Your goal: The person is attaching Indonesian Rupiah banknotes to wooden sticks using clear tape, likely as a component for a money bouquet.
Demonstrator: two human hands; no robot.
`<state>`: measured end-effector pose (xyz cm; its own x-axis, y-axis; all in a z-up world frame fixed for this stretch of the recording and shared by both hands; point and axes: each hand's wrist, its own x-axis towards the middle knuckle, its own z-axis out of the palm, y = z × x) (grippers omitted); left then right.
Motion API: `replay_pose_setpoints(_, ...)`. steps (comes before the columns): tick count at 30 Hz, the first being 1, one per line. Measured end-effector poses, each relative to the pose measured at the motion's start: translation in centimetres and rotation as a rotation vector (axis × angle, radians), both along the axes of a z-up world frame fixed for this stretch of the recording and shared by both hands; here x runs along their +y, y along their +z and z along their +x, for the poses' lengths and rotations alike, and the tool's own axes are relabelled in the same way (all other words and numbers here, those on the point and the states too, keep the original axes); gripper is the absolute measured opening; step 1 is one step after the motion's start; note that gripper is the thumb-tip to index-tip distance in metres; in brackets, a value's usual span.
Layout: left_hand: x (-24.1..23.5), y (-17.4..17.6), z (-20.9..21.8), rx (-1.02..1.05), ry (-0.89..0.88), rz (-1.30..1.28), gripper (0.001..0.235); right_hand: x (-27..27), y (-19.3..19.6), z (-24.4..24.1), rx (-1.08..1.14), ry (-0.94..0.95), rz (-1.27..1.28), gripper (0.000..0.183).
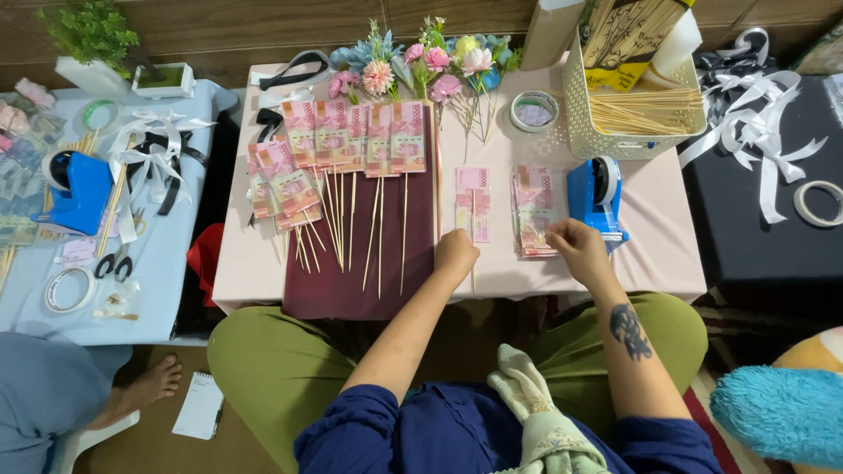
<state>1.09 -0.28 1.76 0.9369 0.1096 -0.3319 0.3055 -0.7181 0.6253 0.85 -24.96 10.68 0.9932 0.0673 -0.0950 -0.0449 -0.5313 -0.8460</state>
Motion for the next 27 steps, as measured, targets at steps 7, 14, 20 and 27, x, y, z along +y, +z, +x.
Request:
replay_pose_setpoints(7,-0.3,2.2,-0.6,0.002,-0.007,0.053,0.019,7.2,-3.9,10.0,-0.23,0.253,-0.143,0.011)
replay_pose_setpoints(14,-0.4,3.7,-0.8,0.021,-0.014,0.016,0.023,11.1,-5.1,13.0,-0.253,0.483,-0.285,0.013)
replay_pose_setpoints(20,-0.4,5.0,-0.8,0.072,-0.014,-0.009,0.025,11.7,-7.0,14.2,-0.193,0.503,-0.318,0.014)
replay_pose_setpoints(27,-0.5,3.6,-0.4,0.097,-0.005,-0.019,0.024,11.9,-6.2,14.1,-0.164,0.515,-0.374,0.012)
